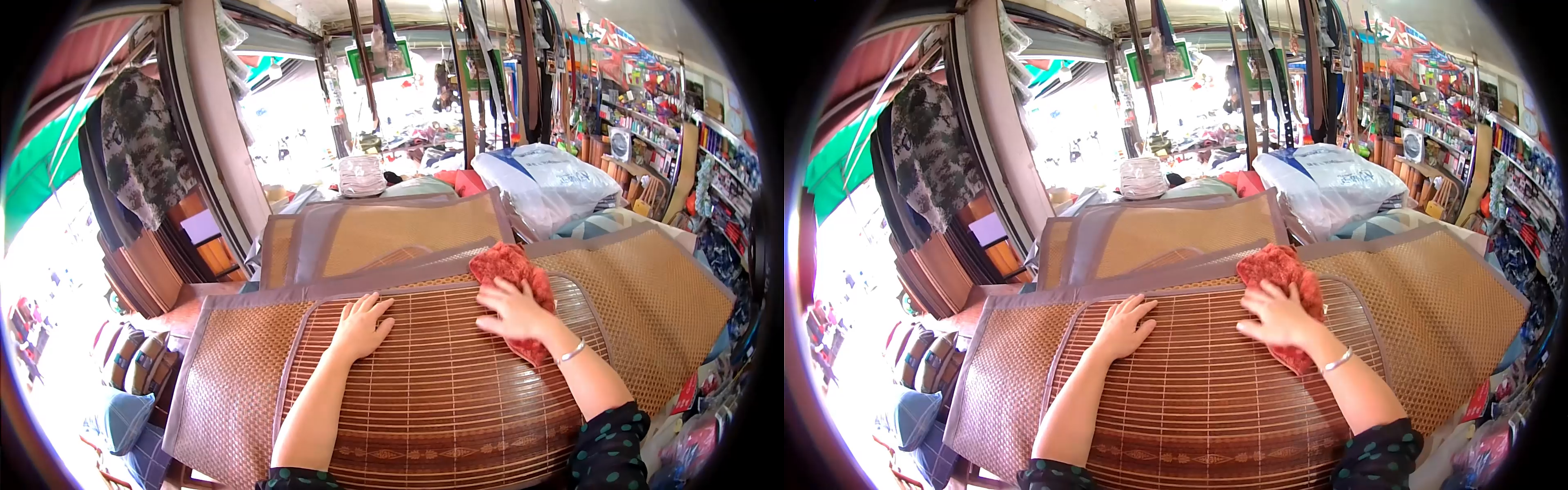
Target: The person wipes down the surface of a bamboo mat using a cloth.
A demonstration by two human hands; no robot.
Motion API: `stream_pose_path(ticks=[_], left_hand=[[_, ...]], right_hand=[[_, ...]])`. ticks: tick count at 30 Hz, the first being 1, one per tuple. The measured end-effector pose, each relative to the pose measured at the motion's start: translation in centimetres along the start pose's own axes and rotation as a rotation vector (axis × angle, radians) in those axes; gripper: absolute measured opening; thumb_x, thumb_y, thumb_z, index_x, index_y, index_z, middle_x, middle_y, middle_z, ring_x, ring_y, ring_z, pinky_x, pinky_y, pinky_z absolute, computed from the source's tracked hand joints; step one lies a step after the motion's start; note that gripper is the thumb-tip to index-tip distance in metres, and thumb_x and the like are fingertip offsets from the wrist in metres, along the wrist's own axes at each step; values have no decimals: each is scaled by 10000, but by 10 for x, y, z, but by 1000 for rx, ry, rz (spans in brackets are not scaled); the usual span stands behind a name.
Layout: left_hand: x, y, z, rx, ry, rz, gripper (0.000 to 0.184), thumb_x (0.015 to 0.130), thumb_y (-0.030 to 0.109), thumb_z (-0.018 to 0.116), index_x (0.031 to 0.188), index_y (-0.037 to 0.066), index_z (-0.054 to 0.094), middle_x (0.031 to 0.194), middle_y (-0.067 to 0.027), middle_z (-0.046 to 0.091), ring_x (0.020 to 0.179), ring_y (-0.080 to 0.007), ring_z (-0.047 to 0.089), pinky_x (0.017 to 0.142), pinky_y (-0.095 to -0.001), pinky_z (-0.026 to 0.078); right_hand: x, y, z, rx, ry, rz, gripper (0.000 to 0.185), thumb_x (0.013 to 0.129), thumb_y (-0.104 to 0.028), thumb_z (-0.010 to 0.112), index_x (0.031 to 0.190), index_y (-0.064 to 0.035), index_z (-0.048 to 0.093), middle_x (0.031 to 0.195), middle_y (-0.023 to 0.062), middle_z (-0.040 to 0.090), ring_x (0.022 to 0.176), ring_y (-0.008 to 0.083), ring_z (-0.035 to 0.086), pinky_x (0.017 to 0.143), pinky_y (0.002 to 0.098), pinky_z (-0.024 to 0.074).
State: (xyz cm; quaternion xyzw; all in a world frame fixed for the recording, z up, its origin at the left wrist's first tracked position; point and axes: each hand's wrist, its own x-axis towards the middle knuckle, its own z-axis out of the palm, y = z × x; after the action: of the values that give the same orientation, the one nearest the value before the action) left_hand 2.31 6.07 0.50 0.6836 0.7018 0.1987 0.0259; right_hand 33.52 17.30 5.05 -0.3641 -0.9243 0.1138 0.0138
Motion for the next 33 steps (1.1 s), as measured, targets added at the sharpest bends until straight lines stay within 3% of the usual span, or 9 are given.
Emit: stream_pose_path(ticks=[4,7,10,12,18,22,26,30,33], left_hand=[[-1,4,-2,-1,-3,-13,490,956,352,539,1402,152,520,1506,-167,409,1434,-332,312,1189,-477,200],[-1,3,-1,1,28,11,484,952,340,540,1399,157,522,1493,-174,422,1414,-337,343,1177,-482,219],[0,-2,3,-4,40,27,480,953,337,537,1401,165,520,1493,-172,423,1416,-334,342,1176,-485,219],[-1,0,1,3,31,19,483,955,345,533,1405,170,516,1499,-171,415,1422,-331,334,1179,-483,217],[-2,3,-4,11,-14,-9,504,958,365,526,1417,156,502,1519,-162,391,1440,-323,302,1191,-472,197],[-2,3,-4,2,-6,-12,501,960,380,523,1402,145,511,1510,-162,404,1436,-319,311,1185,-498,209],[-1,3,-3,7,-14,-14,495,959,368,526,1404,151,510,1507,-160,408,1436,-316,313,1180,-502,218],[-1,0,-1,5,1,8,490,955,339,536,1412,163,508,1500,-166,415,1431,-326,318,1184,-474,213],[-1,-1,-1,-11,16,25,492,952,336,539,1408,154,511,1498,-166,419,1425,-330,327,1180,-474,222]], right_hand=[[-25,-49,21,-16,85,-368,701,950,-547,481,1474,-88,402,1524,148,391,1457,336,260,1163,614,169],[-26,-70,19,386,99,-616,624,947,-472,538,1453,-120,445,1501,169,415,1418,346,339,1159,578,206],[-9,-61,0,-226,317,-422,621,934,-527,512,1450,-185,466,1554,146,349,1455,316,279,1168,586,157],[15,-30,14,10,95,-267,584,933,-518,478,1415,-191,518,1565,156,326,1471,316,245,1186,561,134],[36,32,7,-192,331,31,574,927,-455,489,1331,-58,582,1564,195,305,1470,341,230,1208,477,141],[23,18,6,-236,192,33,731,911,-537,494,1412,-5,464,1555,229,301,1453,379,254,1197,456,197],[-5,-28,24,-293,190,-320,804,908,-616,484,1459,-39,396,1510,219,376,1411,387,325,1143,495,286],[-24,-70,38,-173,269,-607,712,908,-564,553,1397,-49,496,1454,183,467,1334,378,433,1073,493,357],[-2,-56,30,-162,300,-453,638,904,-552,544,1342,-88,552,1403,135,514,1209,345,514,1005,484,411]])
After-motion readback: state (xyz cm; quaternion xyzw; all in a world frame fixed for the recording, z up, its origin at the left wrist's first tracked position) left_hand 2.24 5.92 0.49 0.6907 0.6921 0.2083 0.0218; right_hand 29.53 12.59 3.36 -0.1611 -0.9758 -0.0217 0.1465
